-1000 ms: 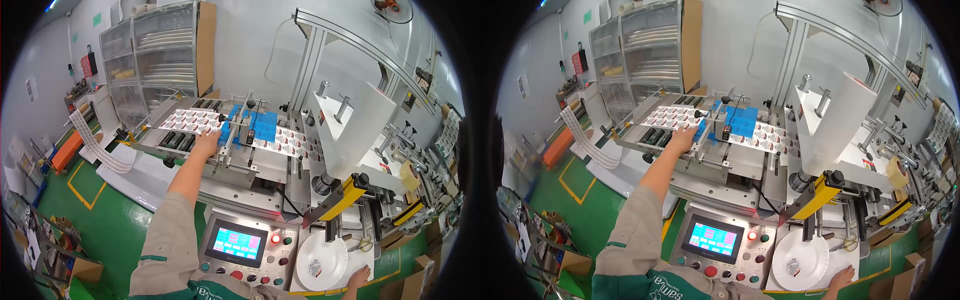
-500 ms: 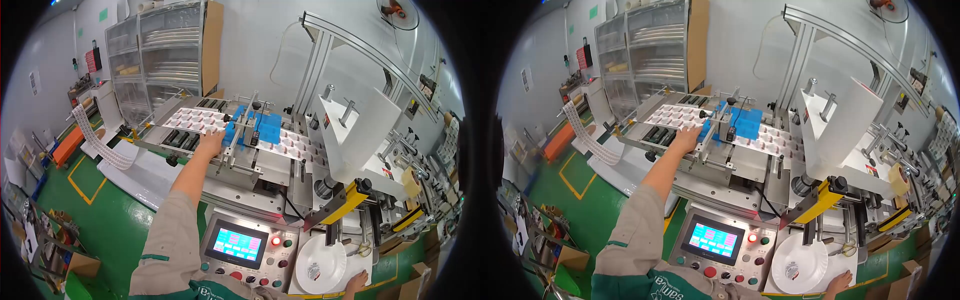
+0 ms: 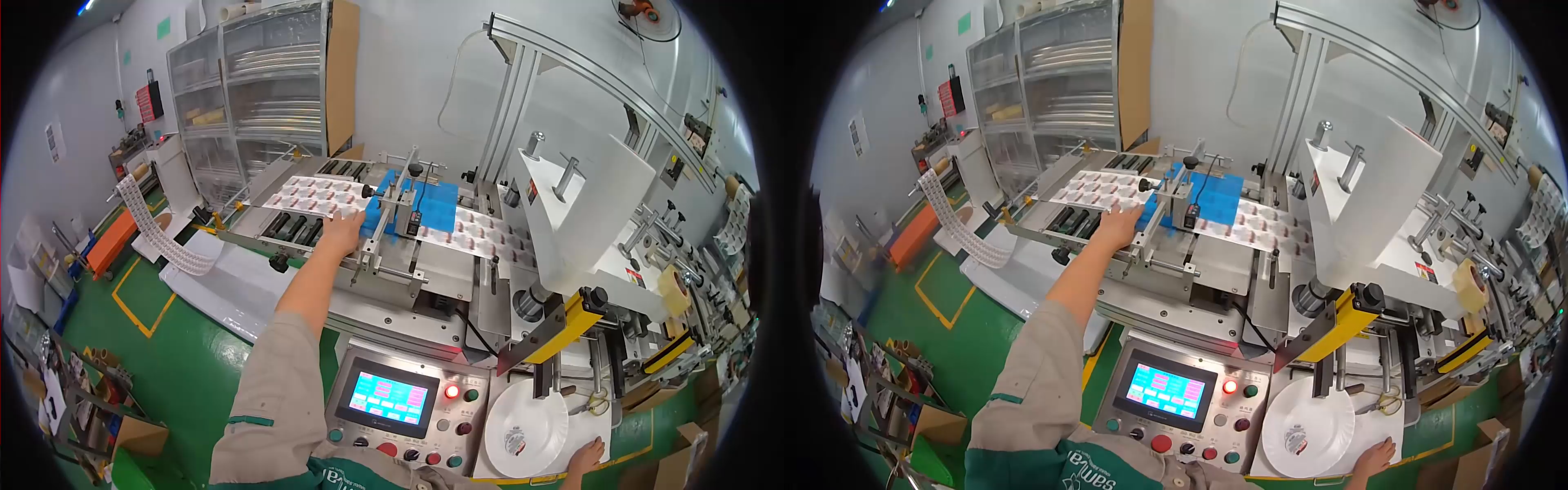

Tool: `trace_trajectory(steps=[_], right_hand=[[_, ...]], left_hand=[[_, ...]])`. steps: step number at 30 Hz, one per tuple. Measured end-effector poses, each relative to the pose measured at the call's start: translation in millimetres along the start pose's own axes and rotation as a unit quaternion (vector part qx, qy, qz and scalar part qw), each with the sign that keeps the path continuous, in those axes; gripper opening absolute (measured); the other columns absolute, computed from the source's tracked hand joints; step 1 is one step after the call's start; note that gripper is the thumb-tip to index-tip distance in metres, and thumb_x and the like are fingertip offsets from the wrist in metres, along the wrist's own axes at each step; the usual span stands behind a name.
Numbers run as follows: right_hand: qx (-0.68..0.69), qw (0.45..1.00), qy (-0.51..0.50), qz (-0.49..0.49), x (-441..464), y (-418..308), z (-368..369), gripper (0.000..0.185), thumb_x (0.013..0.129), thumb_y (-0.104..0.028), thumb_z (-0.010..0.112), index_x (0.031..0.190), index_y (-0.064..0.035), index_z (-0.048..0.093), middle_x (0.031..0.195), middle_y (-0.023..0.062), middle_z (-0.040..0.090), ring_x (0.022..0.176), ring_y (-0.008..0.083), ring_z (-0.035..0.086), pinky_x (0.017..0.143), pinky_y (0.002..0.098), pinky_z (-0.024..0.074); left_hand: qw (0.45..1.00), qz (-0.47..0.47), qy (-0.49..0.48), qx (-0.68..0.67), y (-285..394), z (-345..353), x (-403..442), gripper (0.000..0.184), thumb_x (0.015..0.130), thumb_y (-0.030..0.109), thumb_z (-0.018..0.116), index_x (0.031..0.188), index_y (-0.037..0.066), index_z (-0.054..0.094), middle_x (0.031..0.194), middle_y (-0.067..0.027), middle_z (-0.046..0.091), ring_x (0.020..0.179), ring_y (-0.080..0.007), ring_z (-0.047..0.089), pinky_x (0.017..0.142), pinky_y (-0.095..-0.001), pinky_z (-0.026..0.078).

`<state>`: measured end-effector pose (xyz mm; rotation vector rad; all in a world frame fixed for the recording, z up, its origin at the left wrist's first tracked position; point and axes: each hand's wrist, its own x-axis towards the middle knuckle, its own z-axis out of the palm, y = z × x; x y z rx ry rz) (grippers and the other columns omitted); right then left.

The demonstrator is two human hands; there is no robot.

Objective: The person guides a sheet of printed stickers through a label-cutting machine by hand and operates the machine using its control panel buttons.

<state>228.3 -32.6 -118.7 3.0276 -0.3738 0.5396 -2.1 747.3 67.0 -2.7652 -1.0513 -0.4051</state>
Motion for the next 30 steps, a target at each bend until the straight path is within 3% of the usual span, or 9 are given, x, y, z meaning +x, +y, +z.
trace_trajectory(steps=[3, 13, 14, 15, 20, 30], right_hand=[[0.003, 1.000, 0.008, -0.004, 0.3, 1.1, -1.9, 0.030, 0.094, -0.024, 0.035, 0.122, -0.0160, 0.046, 0.129, 0.0057, 0.045, 0.121, 0.0224, 0.040, 0.090, 0.0451, 0.0363], [0.015, 1.000, -0.013, -0.005, -2.0, 0.3, -5.9, 0.034, 0.094, -0.026, 0.032, 0.124, -0.0151, 0.043, 0.132, 0.0070, 0.042, 0.124, 0.0230, 0.036, 0.093, 0.0469, 0.0326], [0.021, 1.000, -0.011, -0.007, -0.8, 2.2, -1.3, 0.034, 0.094, -0.026, 0.032, 0.124, -0.0149, 0.043, 0.132, 0.0069, 0.041, 0.124, 0.0229, 0.036, 0.094, 0.0471, 0.0322], [0.022, 1.000, -0.009, -0.005, 0.1, 2.8, 1.3, 0.034, 0.094, -0.026, 0.031, 0.124, -0.0149, 0.043, 0.132, 0.0068, 0.042, 0.124, 0.0228, 0.036, 0.094, 0.0470, 0.0323], [0.009, 1.000, 0.008, -0.013, -0.4, 3.1, -4.6, 0.033, 0.094, -0.026, 0.032, 0.123, -0.0144, 0.044, 0.130, 0.0071, 0.044, 0.123, 0.0228, 0.038, 0.092, 0.0450, 0.0339], [0.008, 1.000, 0.017, -0.016, -0.9, 2.4, 0.4, 0.031, 0.095, -0.025, 0.033, 0.121, -0.0141, 0.045, 0.128, 0.0072, 0.046, 0.121, 0.0233, 0.040, 0.091, 0.0444, 0.0352]], left_hand=[[0.998, -0.009, -0.050, -0.026, 2.8, -13.5, -0.7, 0.053, 0.080, 0.011, 0.048, 0.131, 0.020, 0.036, 0.127, -0.0076, 0.048, 0.116, -0.0338, 0.043, 0.093, -0.0536, 0.034], [0.998, -0.008, -0.026, -0.049, -0.6, -3.0, 1.7, 0.049, 0.080, 0.014, 0.051, 0.128, 0.019, 0.039, 0.124, -0.0055, 0.049, 0.118, -0.0355, 0.041, 0.093, -0.0578, 0.032], [1.000, 0.000, 0.010, -0.030, -0.6, 0.6, 0.0, 0.049, 0.081, 0.013, 0.050, 0.128, 0.019, 0.039, 0.126, -0.0058, 0.049, 0.120, -0.0354, 0.040, 0.095, -0.0577, 0.031], [0.999, -0.010, -0.029, -0.038, -0.5, -0.9, 2.0, 0.050, 0.081, 0.012, 0.050, 0.129, 0.019, 0.037, 0.127, -0.0059, 0.048, 0.121, -0.0352, 0.038, 0.095, -0.0579, 0.030], [0.997, -0.012, -0.036, -0.062, 0.8, -9.6, 0.2, 0.047, 0.081, 0.011, 0.049, 0.126, 0.018, 0.039, 0.125, -0.0061, 0.049, 0.121, -0.0346, 0.039, 0.095, -0.0581, 0.030], [0.999, 0.004, -0.003, -0.048, -0.6, -1.9, -0.6, 0.045, 0.081, 0.011, 0.050, 0.124, 0.017, 0.041, 0.123, -0.0062, 0.051, 0.116, -0.0346, 0.043, 0.092, -0.0568, 0.033]])
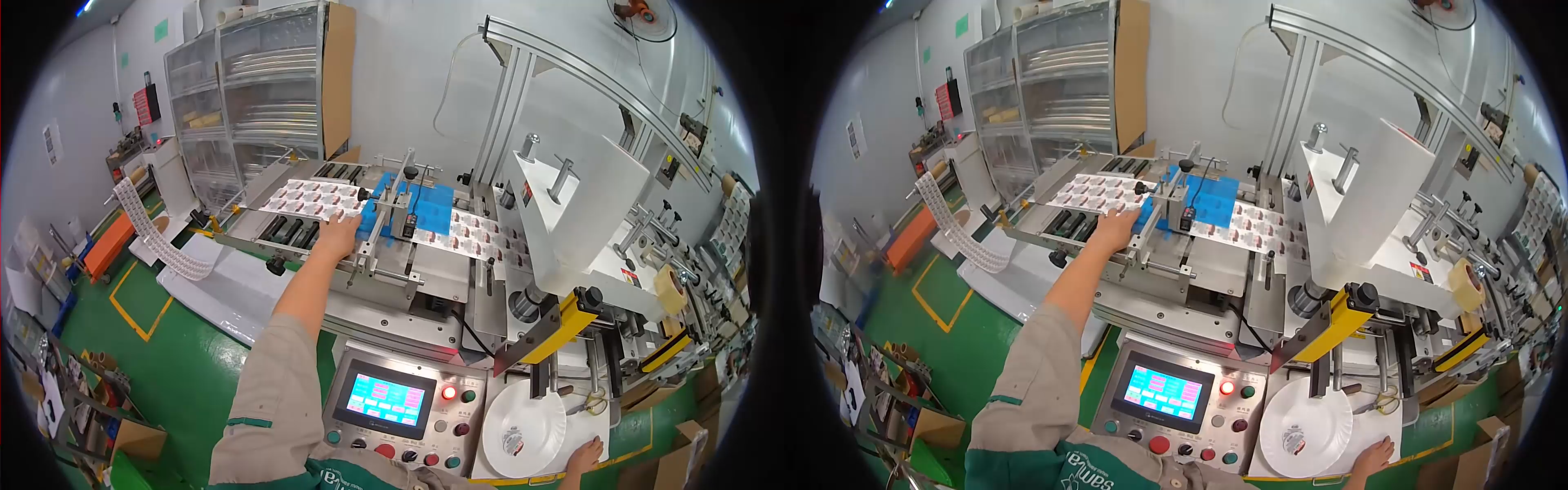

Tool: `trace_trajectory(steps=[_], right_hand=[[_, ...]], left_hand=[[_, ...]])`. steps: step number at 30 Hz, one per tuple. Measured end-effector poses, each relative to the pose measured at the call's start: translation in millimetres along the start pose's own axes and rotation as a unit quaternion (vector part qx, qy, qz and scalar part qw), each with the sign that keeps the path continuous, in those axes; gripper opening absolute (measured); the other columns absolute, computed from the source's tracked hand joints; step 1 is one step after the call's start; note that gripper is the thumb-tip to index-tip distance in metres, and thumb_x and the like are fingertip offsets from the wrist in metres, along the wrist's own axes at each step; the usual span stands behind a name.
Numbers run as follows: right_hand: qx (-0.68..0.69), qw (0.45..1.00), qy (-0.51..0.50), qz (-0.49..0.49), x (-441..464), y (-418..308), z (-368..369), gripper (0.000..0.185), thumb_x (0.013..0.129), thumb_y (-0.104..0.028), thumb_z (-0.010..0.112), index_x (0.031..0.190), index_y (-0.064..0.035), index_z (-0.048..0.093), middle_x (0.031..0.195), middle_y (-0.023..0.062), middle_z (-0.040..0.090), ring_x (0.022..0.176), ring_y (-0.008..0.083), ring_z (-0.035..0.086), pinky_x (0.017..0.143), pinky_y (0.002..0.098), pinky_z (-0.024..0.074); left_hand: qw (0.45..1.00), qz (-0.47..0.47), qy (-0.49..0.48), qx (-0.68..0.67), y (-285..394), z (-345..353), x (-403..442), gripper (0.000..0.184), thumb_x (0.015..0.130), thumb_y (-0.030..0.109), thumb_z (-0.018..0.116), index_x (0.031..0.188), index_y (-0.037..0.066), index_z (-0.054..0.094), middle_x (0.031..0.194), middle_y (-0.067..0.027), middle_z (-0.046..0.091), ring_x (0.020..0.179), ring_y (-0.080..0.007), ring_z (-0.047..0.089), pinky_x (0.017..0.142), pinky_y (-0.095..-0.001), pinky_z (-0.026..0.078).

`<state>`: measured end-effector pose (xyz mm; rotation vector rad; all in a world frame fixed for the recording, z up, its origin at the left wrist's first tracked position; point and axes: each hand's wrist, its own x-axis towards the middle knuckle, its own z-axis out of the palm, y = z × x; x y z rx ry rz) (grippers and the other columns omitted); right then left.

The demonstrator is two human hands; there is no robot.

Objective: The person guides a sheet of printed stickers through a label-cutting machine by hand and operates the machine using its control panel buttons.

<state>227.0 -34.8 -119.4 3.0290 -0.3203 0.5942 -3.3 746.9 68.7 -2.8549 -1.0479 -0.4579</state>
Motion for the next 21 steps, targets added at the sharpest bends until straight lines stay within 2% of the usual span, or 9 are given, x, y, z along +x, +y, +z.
trace_trajectory(steps=[5, 11, 13, 15, 21], right_hand=[[0.006, 1.000, 0.002, -0.001, 0.5, 1.5, -5.0, 0.032, 0.095, -0.024, 0.033, 0.122, -0.0131, 0.045, 0.128, 0.0084, 0.045, 0.121, 0.0241, 0.040, 0.092, 0.0444, 0.0343], [-0.011, 1.000, -0.025, 0.014, 0.5, -2.3, -5.0, 0.033, 0.095, -0.026, 0.032, 0.124, -0.0157, 0.043, 0.130, 0.0061, 0.043, 0.122, 0.0225, 0.038, 0.091, 0.0430, 0.0358], [-0.017, 0.999, -0.033, 0.016, -1.1, -5.4, -9.4, 0.034, 0.094, -0.027, 0.033, 0.124, -0.0161, 0.043, 0.130, 0.0059, 0.043, 0.122, 0.0222, 0.039, 0.091, 0.0432, 0.0360], [-0.018, 0.999, -0.030, 0.019, 0.5, -4.0, -7.5, 0.034, 0.094, -0.029, 0.032, 0.124, -0.0166, 0.044, 0.130, 0.0055, 0.043, 0.122, 0.0221, 0.039, 0.091, 0.0438, 0.0356], [-0.032, 0.998, -0.042, 0.041, -0.4, -9.4, -16.0, 0.034, 0.094, -0.029, 0.033, 0.124, -0.0167, 0.044, 0.130, 0.0046, 0.043, 0.123, 0.0222, 0.038, 0.093, 0.0444, 0.0345]], left_hand=[[1.000, -0.004, -0.006, -0.007, -0.6, -2.4, 0.5, 0.044, 0.081, 0.013, 0.050, 0.124, 0.018, 0.041, 0.121, -0.0053, 0.052, 0.116, -0.0353, 0.042, 0.091, -0.0558, 0.033], [1.000, -0.005, 0.006, -0.001, 1.1, 0.1, -0.6, 0.045, 0.080, 0.013, 0.051, 0.124, 0.018, 0.041, 0.120, -0.0050, 0.052, 0.115, -0.0342, 0.043, 0.091, -0.0543, 0.034], [1.000, -0.006, 0.006, 0.022, 1.8, 0.5, -0.7, 0.047, 0.080, 0.012, 0.052, 0.125, 0.017, 0.040, 0.124, -0.0056, 0.050, 0.118, -0.0346, 0.042, 0.091, -0.0543, 0.033], [1.000, -0.009, -0.016, -0.012, 1.3, -3.2, -0.3, 0.053, 0.077, 0.013, 0.058, 0.126, 0.017, 0.039, 0.126, -0.0059, 0.049, 0.120, -0.0352, 0.040, 0.092, -0.0548, 0.033], [1.000, -0.006, -0.012, -0.009, 0.0, -2.5, 0.3, 0.056, 0.077, 0.014, 0.058, 0.129, 0.018, 0.037, 0.124, -0.0060, 0.049, 0.119, -0.0347, 0.041, 0.091, -0.0547, 0.033]])
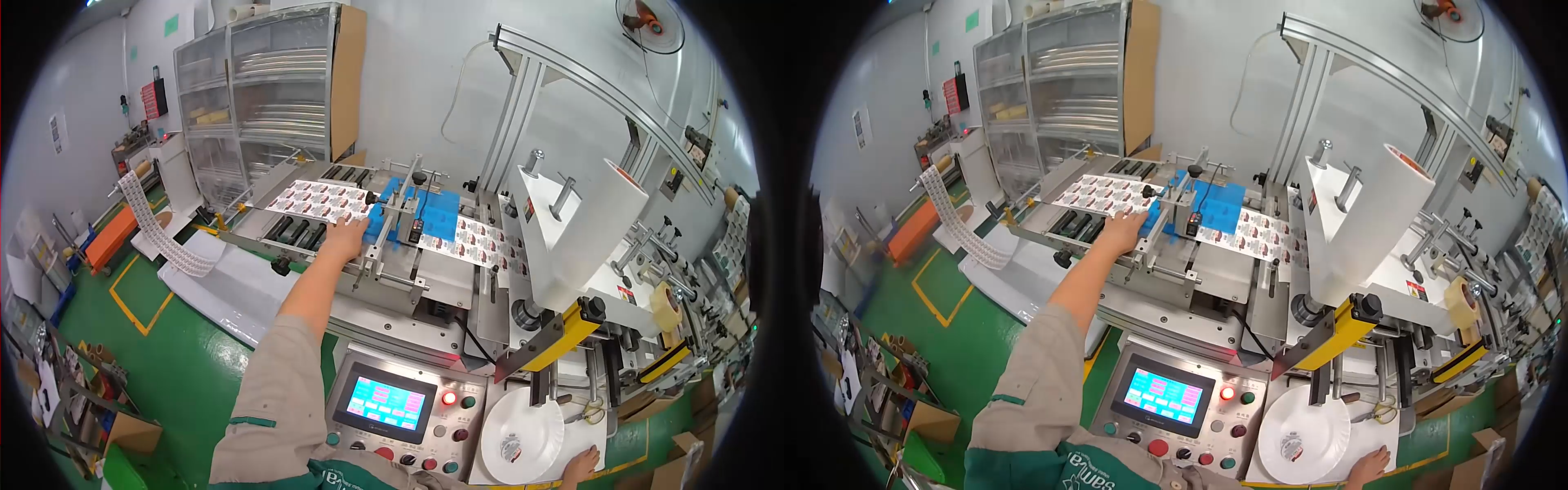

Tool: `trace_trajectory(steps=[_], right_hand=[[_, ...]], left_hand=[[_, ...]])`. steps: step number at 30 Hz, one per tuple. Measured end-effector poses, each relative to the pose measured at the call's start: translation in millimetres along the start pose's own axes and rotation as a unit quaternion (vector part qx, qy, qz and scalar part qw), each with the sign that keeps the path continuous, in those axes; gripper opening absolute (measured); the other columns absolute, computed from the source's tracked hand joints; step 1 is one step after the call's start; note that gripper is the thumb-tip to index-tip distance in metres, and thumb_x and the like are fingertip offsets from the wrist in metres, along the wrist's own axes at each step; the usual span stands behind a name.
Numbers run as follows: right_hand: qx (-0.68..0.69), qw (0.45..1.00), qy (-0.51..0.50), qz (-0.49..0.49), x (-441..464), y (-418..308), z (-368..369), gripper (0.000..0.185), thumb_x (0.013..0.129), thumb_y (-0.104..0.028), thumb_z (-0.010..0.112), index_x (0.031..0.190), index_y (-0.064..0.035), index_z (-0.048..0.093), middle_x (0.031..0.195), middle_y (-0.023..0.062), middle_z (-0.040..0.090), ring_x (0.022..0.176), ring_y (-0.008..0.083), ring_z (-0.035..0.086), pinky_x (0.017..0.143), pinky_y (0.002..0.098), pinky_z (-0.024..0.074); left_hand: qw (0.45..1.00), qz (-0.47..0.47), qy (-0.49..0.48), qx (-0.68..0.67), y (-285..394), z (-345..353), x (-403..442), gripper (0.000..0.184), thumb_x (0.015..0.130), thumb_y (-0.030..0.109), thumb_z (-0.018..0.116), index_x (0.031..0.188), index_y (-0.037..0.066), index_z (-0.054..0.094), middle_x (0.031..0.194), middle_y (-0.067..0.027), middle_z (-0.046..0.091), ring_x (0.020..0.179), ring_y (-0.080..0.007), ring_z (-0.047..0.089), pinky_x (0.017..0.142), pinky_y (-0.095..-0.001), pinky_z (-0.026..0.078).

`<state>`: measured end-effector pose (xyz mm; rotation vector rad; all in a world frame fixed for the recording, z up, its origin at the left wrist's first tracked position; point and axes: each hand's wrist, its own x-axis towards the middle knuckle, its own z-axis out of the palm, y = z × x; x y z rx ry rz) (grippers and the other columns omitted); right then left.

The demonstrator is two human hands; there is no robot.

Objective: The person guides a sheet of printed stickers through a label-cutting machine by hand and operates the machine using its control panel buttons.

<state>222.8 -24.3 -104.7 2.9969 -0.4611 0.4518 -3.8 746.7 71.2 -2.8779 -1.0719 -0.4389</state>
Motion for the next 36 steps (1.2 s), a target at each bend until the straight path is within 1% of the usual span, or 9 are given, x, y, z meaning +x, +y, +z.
trace_trajectory(steps=[5, 9, 10, 14, 15, 17, 18, 26, 36], right_hand=[[0.026, 0.999, 0.001, -0.020, -7.0, -1.1, -7.6, 0.034, 0.094, -0.028, 0.033, 0.124, -0.0167, 0.044, 0.130, 0.0051, 0.044, 0.121, 0.0226, 0.039, 0.091, 0.0440, 0.0355], [0.039, 0.999, 0.004, -0.027, -6.4, 0.2, -10.5, 0.033, 0.094, -0.027, 0.035, 0.123, -0.0158, 0.045, 0.130, 0.0060, 0.044, 0.121, 0.0228, 0.040, 0.089, 0.0453, 0.0379], [-0.012, 0.981, 0.136, -0.136, -10.5, 1.8, -16.0, 0.033, 0.092, -0.029, 0.036, 0.103, -0.0077, 0.060, 0.103, 0.0116, 0.061, 0.093, 0.0297, 0.057, 0.075, 0.0489, 0.0455], [0.015, 0.972, 0.186, -0.140, -18.0, -4.1, -33.3, 0.023, 0.088, -0.021, 0.046, 0.098, -0.0053, 0.060, 0.091, 0.0122, 0.061, 0.079, 0.0284, 0.059, 0.066, 0.0393, 0.0497], [-0.036, 0.944, 0.253, -0.210, -7.5, 8.4, -5.5, 0.022, 0.088, -0.018, 0.047, 0.098, -0.0035, 0.060, 0.090, 0.0126, 0.060, 0.078, 0.0270, 0.059, 0.065, 0.0381, 0.0497], [-0.084, 0.968, 0.200, -0.126, -26.3, -11.9, -33.4, 0.021, 0.087, -0.016, 0.046, 0.097, -0.0025, 0.060, 0.091, 0.0127, 0.060, 0.080, 0.0264, 0.058, 0.066, 0.0385, 0.0496], [0.039, 0.998, 0.025, -0.044, -0.6, 7.4, 9.2, 0.032, 0.094, -0.027, 0.035, 0.122, -0.0158, 0.045, 0.129, 0.0065, 0.044, 0.121, 0.0230, 0.040, 0.088, 0.0450, 0.0389], [0.025, 0.997, 0.053, -0.055, -2.9, 7.2, 2.6, 0.031, 0.094, -0.025, 0.036, 0.120, -0.0143, 0.045, 0.126, 0.0076, 0.046, 0.118, 0.0241, 0.042, 0.084, 0.0448, 0.0405], [0.036, 0.999, -0.001, -0.015, -7.6, -3.3, -13.7, 0.033, 0.094, -0.027, 0.032, 0.122, -0.0150, 0.045, 0.129, 0.0071, 0.044, 0.121, 0.0238, 0.040, 0.088, 0.0445, 0.0384]], left_hand=[[1.000, 0.001, 0.003, 0.009, -1.8, 7.5, 1.5, 0.049, 0.081, 0.013, 0.050, 0.129, 0.017, 0.037, 0.127, -0.0075, 0.048, 0.117, -0.0349, 0.042, 0.092, -0.0542, 0.033], [1.000, -0.005, -0.010, 0.005, 1.9, -1.9, -1.3, 0.054, 0.078, 0.013, 0.056, 0.129, 0.018, 0.037, 0.125, -0.0068, 0.049, 0.118, -0.0343, 0.041, 0.092, -0.0535, 0.034], [1.000, -0.009, -0.013, 0.009, 2.7, -4.4, -2.2, 0.054, 0.078, 0.013, 0.056, 0.129, 0.018, 0.037, 0.125, -0.0064, 0.049, 0.117, -0.0342, 0.042, 0.091, -0.0526, 0.034], [1.000, -0.003, 0.011, 0.017, 1.5, -0.9, -2.9, 0.051, 0.078, 0.014, 0.056, 0.126, 0.018, 0.040, 0.120, -0.0070, 0.051, 0.113, -0.0333, 0.045, 0.088, -0.0516, 0.036], [1.000, 0.000, 0.014, 0.010, 0.2, 1.6, -2.0, 0.050, 0.079, 0.014, 0.055, 0.126, 0.018, 0.040, 0.120, -0.0069, 0.051, 0.112, -0.0332, 0.045, 0.088, -0.0514, 0.036], [1.000, -0.003, 0.012, 0.015, 0.6, 3.6, -2.3, 0.050, 0.079, 0.014, 0.054, 0.126, 0.018, 0.040, 0.120, -0.0071, 0.050, 0.112, -0.0333, 0.045, 0.088, -0.0516, 0.036], [1.000, -0.006, 0.012, 0.013, -0.8, 6.4, 0.0, 0.049, 0.080, 0.014, 0.053, 0.126, 0.018, 0.040, 0.122, -0.0079, 0.050, 0.113, -0.0338, 0.045, 0.088, -0.0521, 0.036], [0.999, -0.009, -0.030, 0.016, 4.7, -11.0, -5.1, 0.056, 0.079, 0.013, 0.055, 0.131, 0.019, 0.035, 0.125, -0.0086, 0.047, 0.114, -0.0330, 0.044, 0.092, -0.0535, 0.037], [1.000, -0.009, -0.015, 0.007, 2.5, -3.0, -1.7, 0.052, 0.080, 0.014, 0.053, 0.129, 0.018, 0.037, 0.123, -0.0071, 0.049, 0.114, -0.0337, 0.044, 0.089, -0.0522, 0.036]])
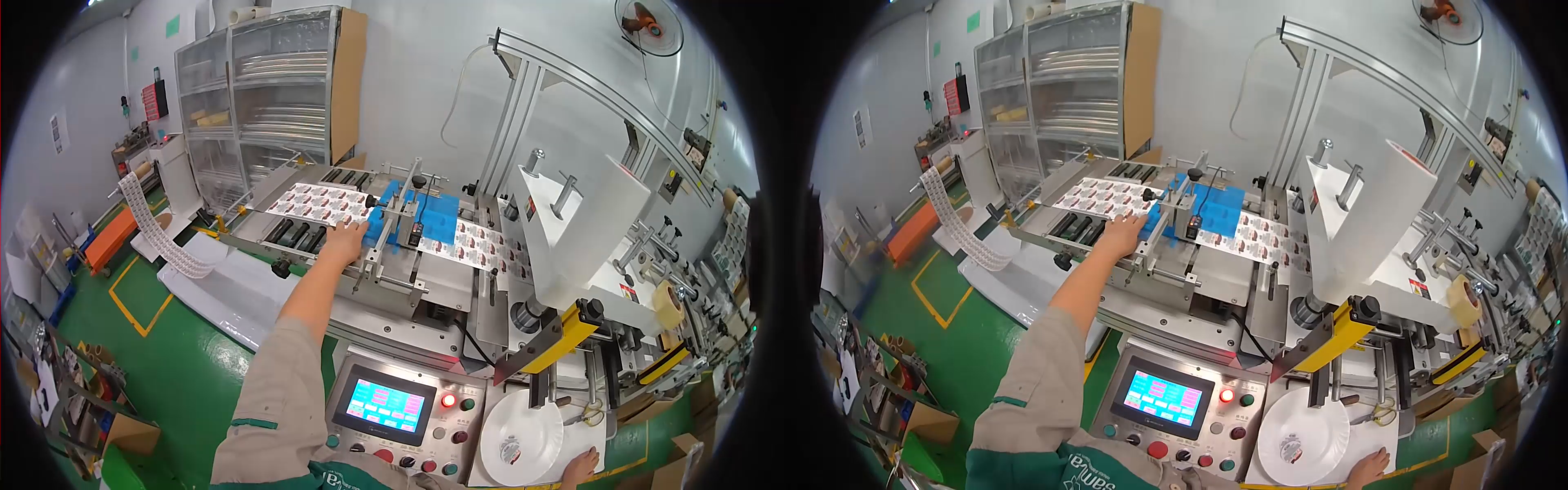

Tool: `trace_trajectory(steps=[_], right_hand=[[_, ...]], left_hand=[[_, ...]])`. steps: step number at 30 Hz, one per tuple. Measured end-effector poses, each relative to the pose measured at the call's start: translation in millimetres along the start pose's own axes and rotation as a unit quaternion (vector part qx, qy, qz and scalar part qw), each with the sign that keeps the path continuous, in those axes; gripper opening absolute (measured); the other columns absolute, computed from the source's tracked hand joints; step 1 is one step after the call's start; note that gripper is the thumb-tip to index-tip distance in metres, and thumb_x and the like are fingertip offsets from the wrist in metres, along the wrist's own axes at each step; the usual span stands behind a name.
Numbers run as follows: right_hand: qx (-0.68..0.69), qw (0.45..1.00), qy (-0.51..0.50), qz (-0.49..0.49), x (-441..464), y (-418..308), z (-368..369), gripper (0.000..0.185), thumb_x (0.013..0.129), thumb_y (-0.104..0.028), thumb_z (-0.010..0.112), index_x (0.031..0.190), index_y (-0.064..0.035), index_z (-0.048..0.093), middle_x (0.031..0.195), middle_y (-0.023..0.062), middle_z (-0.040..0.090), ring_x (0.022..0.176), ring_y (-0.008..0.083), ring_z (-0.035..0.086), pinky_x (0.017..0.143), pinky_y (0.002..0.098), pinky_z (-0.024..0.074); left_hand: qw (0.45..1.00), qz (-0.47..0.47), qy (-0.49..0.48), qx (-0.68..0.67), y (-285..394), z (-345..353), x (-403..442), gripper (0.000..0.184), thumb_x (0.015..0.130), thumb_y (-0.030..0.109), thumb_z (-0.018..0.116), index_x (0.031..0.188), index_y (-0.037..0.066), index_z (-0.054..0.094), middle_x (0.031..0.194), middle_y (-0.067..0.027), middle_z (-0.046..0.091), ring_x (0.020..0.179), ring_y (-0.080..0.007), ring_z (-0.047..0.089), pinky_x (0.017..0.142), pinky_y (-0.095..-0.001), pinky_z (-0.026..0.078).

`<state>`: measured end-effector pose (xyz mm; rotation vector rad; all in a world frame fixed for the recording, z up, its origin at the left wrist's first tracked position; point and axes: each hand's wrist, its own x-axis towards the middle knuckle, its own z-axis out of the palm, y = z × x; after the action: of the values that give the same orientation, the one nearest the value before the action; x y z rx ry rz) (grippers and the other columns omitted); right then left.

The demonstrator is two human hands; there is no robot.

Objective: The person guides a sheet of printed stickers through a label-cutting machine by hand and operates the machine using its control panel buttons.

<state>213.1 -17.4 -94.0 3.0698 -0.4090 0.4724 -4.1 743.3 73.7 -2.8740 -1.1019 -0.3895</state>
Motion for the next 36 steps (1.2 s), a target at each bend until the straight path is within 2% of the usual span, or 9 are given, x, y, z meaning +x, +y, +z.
trace_trajectory(steps=[2, 3, 6, 9, 11, 12, 13, 14, 36], right_hand=[[-0.007, 1.000, 0.005, -0.013, 2.0, 4.3, 3.1, 0.034, 0.095, -0.027, 0.032, 0.123, -0.0151, 0.044, 0.130, 0.0072, 0.043, 0.121, 0.0237, 0.039, 0.089, 0.0449, 0.0380], [-0.116, 0.928, 0.269, -0.228, 3.1, 18.5, 16.4, 0.023, 0.088, -0.016, 0.045, 0.099, -0.0027, 0.060, 0.093, 0.0131, 0.060, 0.083, 0.0269, 0.058, 0.066, 0.0395, 0.0498], [-0.048, 0.963, 0.202, -0.173, -11.6, 0.6, -15.1, 0.025, 0.087, -0.018, 0.045, 0.102, -0.0046, 0.060, 0.096, 0.0127, 0.060, 0.087, 0.0286, 0.057, 0.066, 0.0420, 0.0500], [-0.048, 0.958, 0.221, -0.176, -2.2, 8.9, 7.4, 0.025, 0.089, -0.020, 0.043, 0.098, -0.0047, 0.060, 0.095, 0.0131, 0.061, 0.086, 0.0287, 0.058, 0.066, 0.0430, 0.0497], [0.092, 0.977, 0.159, -0.111, -0.9, 6.4, 10.6, 0.026, 0.090, -0.022, 0.043, 0.097, -0.0047, 0.061, 0.093, 0.0131, 0.061, 0.084, 0.0285, 0.058, 0.065, 0.0431, 0.0495], [-0.026, 0.975, 0.167, -0.146, -19.5, -12.5, -34.2, 0.027, 0.091, -0.023, 0.042, 0.098, -0.0045, 0.060, 0.096, 0.0145, 0.061, 0.085, 0.0311, 0.058, 0.067, 0.0423, 0.0493], [-0.016, 0.972, 0.180, -0.149, -13.4, -6.1, -22.7, 0.029, 0.091, -0.026, 0.041, 0.097, -0.0051, 0.061, 0.096, 0.0150, 0.061, 0.084, 0.0332, 0.059, 0.066, 0.0420, 0.0495], [-0.017, 0.999, 0.018, -0.027, 1.5, 7.2, 8.6, 0.034, 0.094, -0.027, 0.031, 0.123, -0.0153, 0.044, 0.130, 0.0069, 0.043, 0.121, 0.0234, 0.039, 0.088, 0.0449, 0.0380], [-0.032, 0.998, 0.053, -0.030, 11.9, 16.3, 35.1, 0.031, 0.094, -0.025, 0.035, 0.122, -0.0157, 0.045, 0.128, 0.0061, 0.045, 0.119, 0.0229, 0.042, 0.087, 0.0448, 0.0387]], left_hand=[[1.000, 0.001, 0.000, 0.000, 0.3, -2.2, -1.0, 0.051, 0.080, 0.014, 0.053, 0.128, 0.018, 0.038, 0.123, -0.0071, 0.049, 0.114, -0.0338, 0.044, 0.089, -0.0521, 0.036], [1.000, 0.005, 0.007, 0.004, 0.4, -2.8, -2.5, 0.049, 0.081, 0.014, 0.051, 0.128, 0.018, 0.039, 0.123, -0.0072, 0.049, 0.113, -0.0338, 0.045, 0.089, -0.0521, 0.036], [1.000, 0.008, 0.016, 0.003, -2.6, 4.5, 1.0, 0.048, 0.081, 0.014, 0.049, 0.128, 0.018, 0.039, 0.121, -0.0075, 0.051, 0.112, -0.0341, 0.045, 0.087, -0.0519, 0.036], [1.000, 0.008, 0.018, 0.003, -2.2, 5.9, 0.5, 0.051, 0.079, 0.013, 0.054, 0.127, 0.017, 0.039, 0.121, -0.0080, 0.051, 0.113, -0.0345, 0.045, 0.088, -0.0525, 0.035], [0.999, 0.008, 0.038, 0.025, -0.8, 7.7, 0.6, 0.053, 0.078, 0.013, 0.056, 0.128, 0.017, 0.039, 0.121, -0.0083, 0.051, 0.114, -0.0348, 0.044, 0.089, -0.0533, 0.035], [0.999, 0.014, 0.033, -0.006, -2.1, 7.3, 0.2, 0.051, 0.079, 0.013, 0.055, 0.127, 0.016, 0.039, 0.122, -0.0086, 0.050, 0.115, -0.0351, 0.044, 0.090, -0.0534, 0.035], [1.000, 0.011, 0.024, -0.013, -2.2, 6.4, 0.4, 0.050, 0.079, 0.013, 0.054, 0.127, 0.016, 0.039, 0.122, -0.0084, 0.050, 0.115, -0.0348, 0.044, 0.090, -0.0527, 0.035], [1.000, 0.012, 0.016, -0.006, -2.0, 5.0, 0.9, 0.050, 0.080, 0.013, 0.052, 0.128, 0.017, 0.039, 0.121, -0.0079, 0.051, 0.114, -0.0344, 0.044, 0.090, -0.0521, 0.035], [1.000, 0.021, 0.012, -0.003, -2.1, 3.6, 0.8, 0.051, 0.079, 0.012, 0.054, 0.127, 0.018, 0.038, 0.122, -0.0066, 0.050, 0.115, -0.0356, 0.043, 0.089, -0.0526, 0.036]])
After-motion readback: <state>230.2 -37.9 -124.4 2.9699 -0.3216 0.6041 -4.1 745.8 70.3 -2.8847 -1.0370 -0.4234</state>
